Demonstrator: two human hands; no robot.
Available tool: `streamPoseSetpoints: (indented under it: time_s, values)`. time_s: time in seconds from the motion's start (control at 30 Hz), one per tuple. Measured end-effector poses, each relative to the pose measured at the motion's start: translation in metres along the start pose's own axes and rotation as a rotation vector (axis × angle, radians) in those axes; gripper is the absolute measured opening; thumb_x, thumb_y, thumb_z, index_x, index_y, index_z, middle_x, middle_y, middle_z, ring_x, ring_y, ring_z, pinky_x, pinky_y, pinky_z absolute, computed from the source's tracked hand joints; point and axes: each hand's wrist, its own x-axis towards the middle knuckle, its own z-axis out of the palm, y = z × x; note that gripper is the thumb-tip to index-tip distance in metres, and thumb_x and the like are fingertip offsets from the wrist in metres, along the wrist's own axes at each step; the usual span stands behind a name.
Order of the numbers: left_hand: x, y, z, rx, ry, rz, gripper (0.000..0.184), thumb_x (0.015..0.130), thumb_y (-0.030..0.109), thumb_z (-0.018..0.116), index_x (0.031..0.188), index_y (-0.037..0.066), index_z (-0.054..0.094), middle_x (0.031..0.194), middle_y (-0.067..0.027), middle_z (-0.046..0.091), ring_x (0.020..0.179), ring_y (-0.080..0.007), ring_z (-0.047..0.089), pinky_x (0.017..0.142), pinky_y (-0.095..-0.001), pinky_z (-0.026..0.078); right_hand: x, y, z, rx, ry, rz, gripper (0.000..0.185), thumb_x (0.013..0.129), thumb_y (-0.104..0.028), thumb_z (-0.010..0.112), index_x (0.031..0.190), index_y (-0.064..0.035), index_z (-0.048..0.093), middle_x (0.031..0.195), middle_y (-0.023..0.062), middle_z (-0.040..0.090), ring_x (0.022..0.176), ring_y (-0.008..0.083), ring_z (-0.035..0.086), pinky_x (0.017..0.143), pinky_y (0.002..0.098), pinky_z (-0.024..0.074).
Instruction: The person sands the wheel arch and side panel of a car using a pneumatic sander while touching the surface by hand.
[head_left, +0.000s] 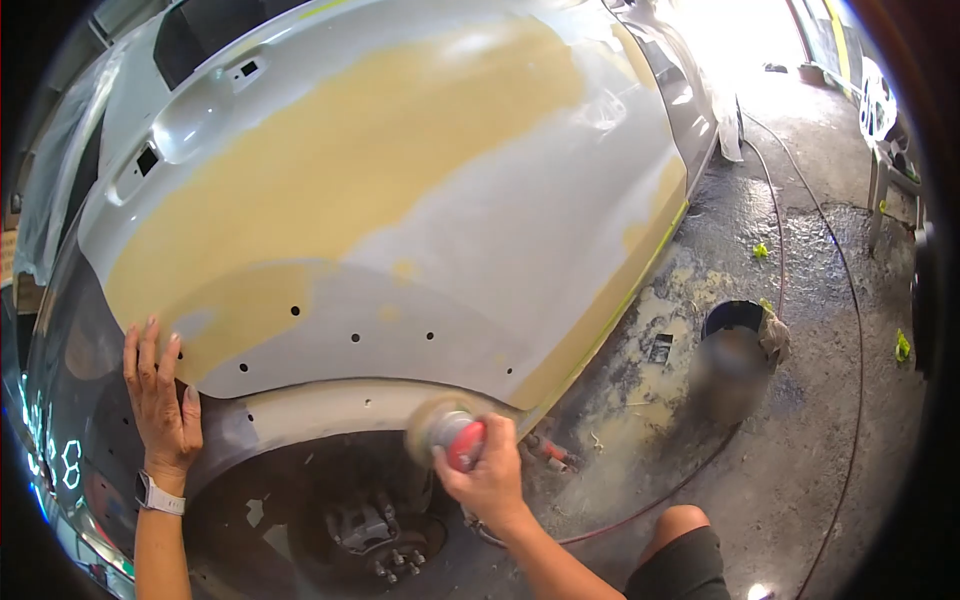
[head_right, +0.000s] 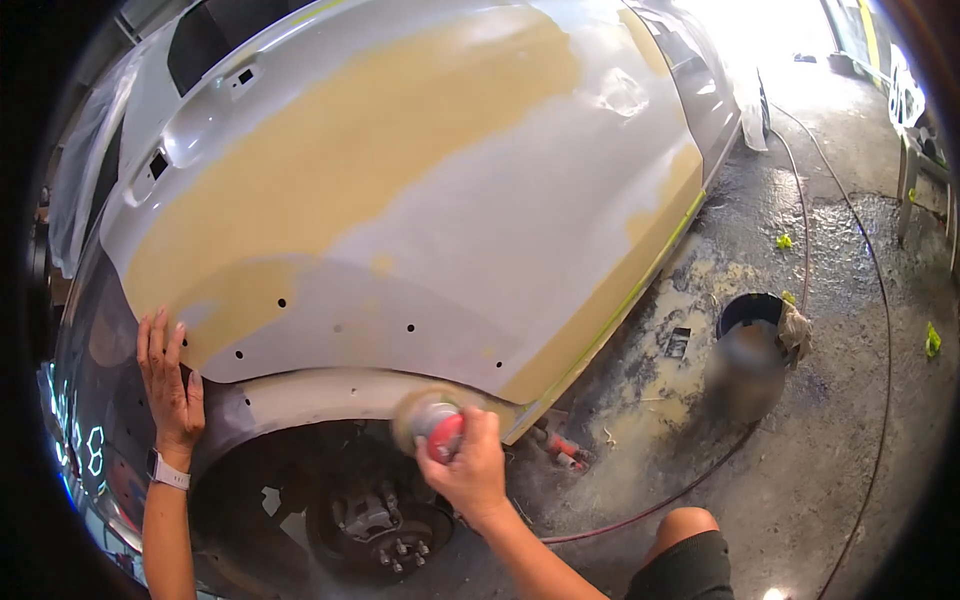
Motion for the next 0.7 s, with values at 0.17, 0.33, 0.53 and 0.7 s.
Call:
streamPoseSetpoints:
  time_s: [0.17, 0.33, 0.53, 0.7]
  values:
    - [-0.003, -0.003, 0.002, 0.003, -0.017, -0.009, 0.057, 0.099, 0.020, 0.050, 0.156, 0.012, 0.049, 0.167, -0.0179, 0.040, 0.159, -0.0445, 0.025, 0.130, -0.0567, 0.022, 0.024, -0.047, 0.012, -0.070, -0.110, -0.149, 0.061, 0.075, -0.022, 0.090, 0.121, -0.0020, 0.055, 0.100, 0.0190, 0.054, 0.084, 0.0379, 0.059, 0.072, 0.0478, 0.0528]
    - [-0.003, -0.003, -0.003, -0.002, -0.011, -0.011, 0.058, 0.098, 0.018, 0.053, 0.155, 0.012, 0.050, 0.166, -0.0171, 0.042, 0.157, -0.0455, 0.029, 0.129, -0.0560, 0.025, 0.002, 0.000, -0.010, -0.112, -0.124, -0.130, 0.065, 0.074, -0.021, 0.093, 0.123, -0.0016, 0.056, 0.102, 0.0180, 0.056, 0.087, 0.0347, 0.061, 0.073, 0.0453, 0.0528]
    - [0.002, 0.001, -0.004, -0.022, 0.020, -0.010, 0.060, 0.093, 0.015, 0.055, 0.153, 0.013, 0.053, 0.165, -0.0159, 0.044, 0.155, -0.0456, 0.032, 0.128, -0.0543, 0.028, -0.063, 0.074, -0.042, 0.023, -0.060, 0.175, 0.073, 0.071, -0.020, 0.097, 0.130, -0.0023, 0.057, 0.113, 0.0133, 0.060, 0.100, 0.0272, 0.062, 0.091, 0.0398, 0.0523]
    - [0.005, 0.002, -0.003, -0.067, 0.047, 0.001, 0.061, 0.091, 0.011, 0.058, 0.152, 0.012, 0.053, 0.166, -0.0135, 0.043, 0.156, -0.0425, 0.032, 0.128, -0.0557, 0.026, -0.064, 0.055, -0.037, -0.021, -0.010, 0.094, 0.073, 0.073, -0.016, 0.095, 0.133, -0.0026, 0.055, 0.116, 0.0115, 0.058, 0.105, 0.0232, 0.060, 0.095, 0.0375, 0.0508]
